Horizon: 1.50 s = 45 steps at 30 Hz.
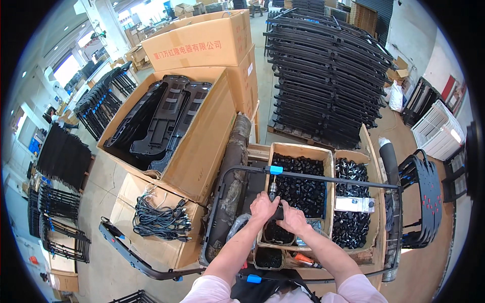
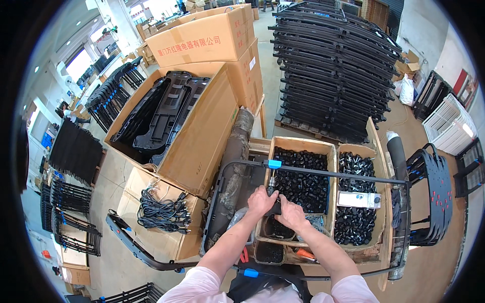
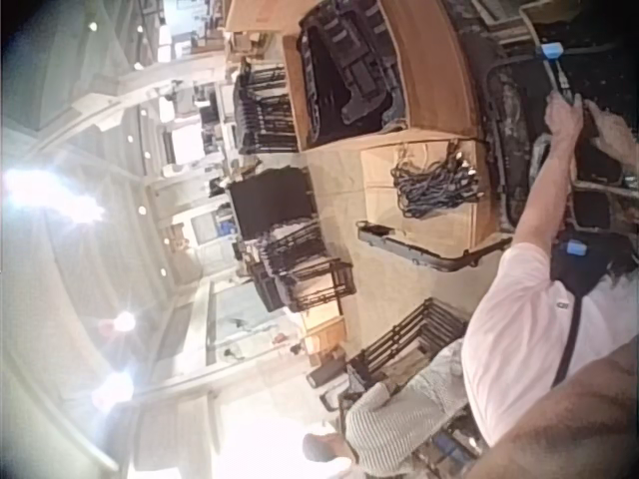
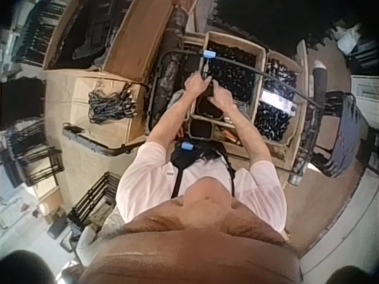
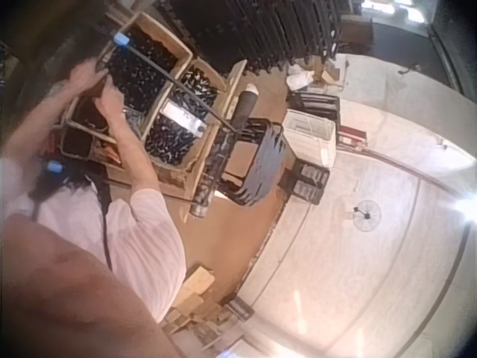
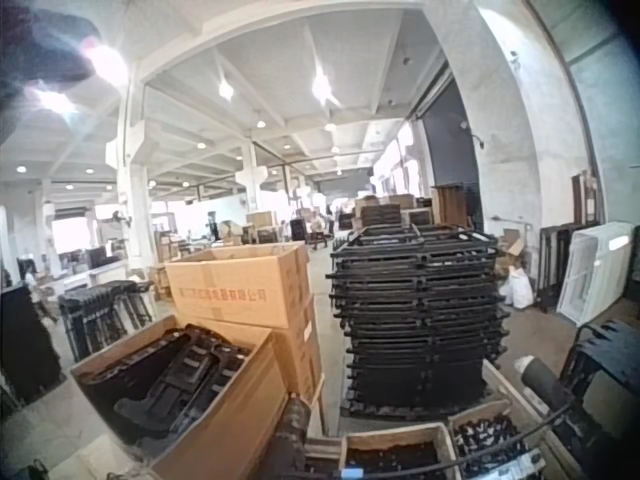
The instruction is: The person uses a pneumatic screwdriver to fasten screws into a black plastic electronic housing. They repeatedly pick up screws from a container, align them with the housing, and drive them in. The person also handles a black metal frame, attaching it to the housing and securing it with screws.
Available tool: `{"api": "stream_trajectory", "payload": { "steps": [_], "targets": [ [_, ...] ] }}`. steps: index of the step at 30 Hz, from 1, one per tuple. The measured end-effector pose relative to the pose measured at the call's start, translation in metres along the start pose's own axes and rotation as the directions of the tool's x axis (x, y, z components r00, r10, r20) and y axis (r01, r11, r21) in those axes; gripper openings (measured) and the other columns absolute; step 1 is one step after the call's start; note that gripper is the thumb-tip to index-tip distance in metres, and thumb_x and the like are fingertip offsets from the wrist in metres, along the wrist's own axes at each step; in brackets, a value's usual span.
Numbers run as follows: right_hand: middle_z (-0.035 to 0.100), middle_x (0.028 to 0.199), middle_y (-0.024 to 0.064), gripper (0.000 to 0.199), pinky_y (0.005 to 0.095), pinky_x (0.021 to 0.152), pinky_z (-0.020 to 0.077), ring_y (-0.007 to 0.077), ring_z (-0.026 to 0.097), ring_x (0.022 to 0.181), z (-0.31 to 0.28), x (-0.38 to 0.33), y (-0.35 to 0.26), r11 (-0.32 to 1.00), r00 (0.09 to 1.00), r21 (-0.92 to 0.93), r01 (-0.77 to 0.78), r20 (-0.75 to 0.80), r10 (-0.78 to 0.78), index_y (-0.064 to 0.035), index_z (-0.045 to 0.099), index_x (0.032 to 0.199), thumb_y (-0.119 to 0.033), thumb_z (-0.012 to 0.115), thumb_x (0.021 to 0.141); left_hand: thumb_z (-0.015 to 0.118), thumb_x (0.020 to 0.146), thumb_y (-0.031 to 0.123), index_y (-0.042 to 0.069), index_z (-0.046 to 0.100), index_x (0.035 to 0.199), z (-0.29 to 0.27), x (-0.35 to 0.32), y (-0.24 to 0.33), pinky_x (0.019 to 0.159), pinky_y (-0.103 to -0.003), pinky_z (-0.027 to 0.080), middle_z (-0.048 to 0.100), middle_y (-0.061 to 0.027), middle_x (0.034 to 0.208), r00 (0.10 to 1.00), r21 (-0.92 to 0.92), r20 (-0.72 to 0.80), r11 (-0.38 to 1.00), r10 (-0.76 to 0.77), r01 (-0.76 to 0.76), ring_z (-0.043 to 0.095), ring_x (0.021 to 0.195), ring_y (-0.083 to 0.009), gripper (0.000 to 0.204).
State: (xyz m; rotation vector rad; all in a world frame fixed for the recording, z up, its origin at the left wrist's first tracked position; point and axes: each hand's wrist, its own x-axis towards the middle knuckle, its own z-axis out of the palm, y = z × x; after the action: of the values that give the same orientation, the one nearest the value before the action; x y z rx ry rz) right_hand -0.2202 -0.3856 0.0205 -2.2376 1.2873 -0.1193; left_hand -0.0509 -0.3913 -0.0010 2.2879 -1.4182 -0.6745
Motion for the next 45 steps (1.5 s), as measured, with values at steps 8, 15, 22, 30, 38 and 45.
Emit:
{"api": "stream_trajectory", "payload": {
  "steps": [8, 15, 22, 30, 38, 45],
  "targets": [
    [0.075, 0.111, 0.0297, 0.09, 0.0523, 0.093, 0.0594, 0.0452, 0.073, 0.107, -0.005, 0.004, -0.001, 1.0, 1.0, -0.014, -0.011, 0.004, 0.011, 0.0001, 0.041, 0.15, -0.029, 0.088, 0.079, 0.075, 0.09, 0.058, -0.001, 0.067, 0.122, -0.002, 0.005, 0.005, 0.099, -0.053, 0.057, 0.072, -0.0267, 0.123, 0.999, -0.011, 0.017, 1.0, -0.028, 0.028, 0.072, 0.114, -0.0451, 0.068],
    [0.072, 0.121, 0.0269, 0.086, 0.0513, 0.096, 0.0587, 0.044, 0.071, 0.113, -0.005, 0.007, 0.004, 1.0, 1.0, 0.006, 0.007, -0.004, -0.007, -0.0005, 0.043, 0.149, -0.026, 0.086, 0.079, 0.074, 0.09, 0.059, 0.0, 0.066, 0.123, -0.004, 0.011, 0.01, 0.101, -0.053, 0.057, 0.072, -0.0262, 0.125, 0.998, 0.014, 0.045, 0.999, -0.038, 0.037, 0.071, 0.117, -0.044, 0.068],
    [0.053, 0.144, 0.0168, 0.064, 0.0506, 0.1, 0.0573, 0.0409, 0.062, 0.127, 0.013, 0.005, 0.003, 0.989, 0.982, 0.003, 0.145, -0.125, -0.144, -0.003, 0.057, 0.136, -0.018, 0.083, 0.08, 0.074, 0.089, 0.063, 0.001, 0.066, 0.125, 0.0, 0.011, 0.001, 0.102, -0.052, 0.057, 0.073, -0.0264, 0.125, 0.998, -0.016, 0.032, 0.999, -0.044, 0.045, 0.071, 0.118, -0.0436, 0.072],
    [0.055, 0.145, 0.0168, 0.066, 0.0521, 0.1, 0.0574, 0.043, 0.065, 0.123, 0.017, -0.001, 0.0, 0.995, 0.991, 0.001, 0.104, -0.086, -0.104, -0.0043, 0.058, 0.139, -0.024, 0.084, 0.081, 0.074, 0.089, 0.062, -0.001, 0.066, 0.124, -0.001, 0.005, -0.006, 0.1, -0.051, 0.058, 0.074, -0.0269, 0.122, 0.999, -0.03, 0.048, 1.0, -0.007, 0.008, 0.073, 0.116, -0.0416, 0.073],
    [0.056, 0.141, 0.0155, 0.061, 0.0509, 0.1, 0.0578, 0.0418, 0.066, 0.122, 0.017, -0.007, -0.008, 0.997, 0.994, -0.005, 0.081, -0.075, -0.082, -0.0053, 0.06, 0.136, -0.026, 0.082, 0.084, 0.075, 0.087, 0.062, -0.002, 0.068, 0.123, -0.002, 0.0, -0.01, 0.099, -0.051, 0.059, 0.075, -0.0266, 0.121, 0.999, -0.034, 0.043, 0.999, -0.004, 0.006, 0.074, 0.113, -0.0425, 0.073],
    [0.056, 0.141, 0.0153, 0.061, 0.0504, 0.102, 0.0562, 0.0418, 0.065, 0.123, 0.024, -0.014, -0.008, 0.997, 0.994, -0.004, 0.077, -0.079, -0.077, -0.006, 0.06, 0.137, -0.026, 0.082, 0.083, 0.076, 0.086, 0.062, -0.003, 0.069, 0.119, -0.001, -0.007, -0.014, 0.098, -0.051, 0.06, 0.075, -0.0273, 0.118, 1.0, -0.057, 0.029, 0.998, 0.004, -0.003, 0.075, 0.112, -0.0423, 0.073]
  ]
}}
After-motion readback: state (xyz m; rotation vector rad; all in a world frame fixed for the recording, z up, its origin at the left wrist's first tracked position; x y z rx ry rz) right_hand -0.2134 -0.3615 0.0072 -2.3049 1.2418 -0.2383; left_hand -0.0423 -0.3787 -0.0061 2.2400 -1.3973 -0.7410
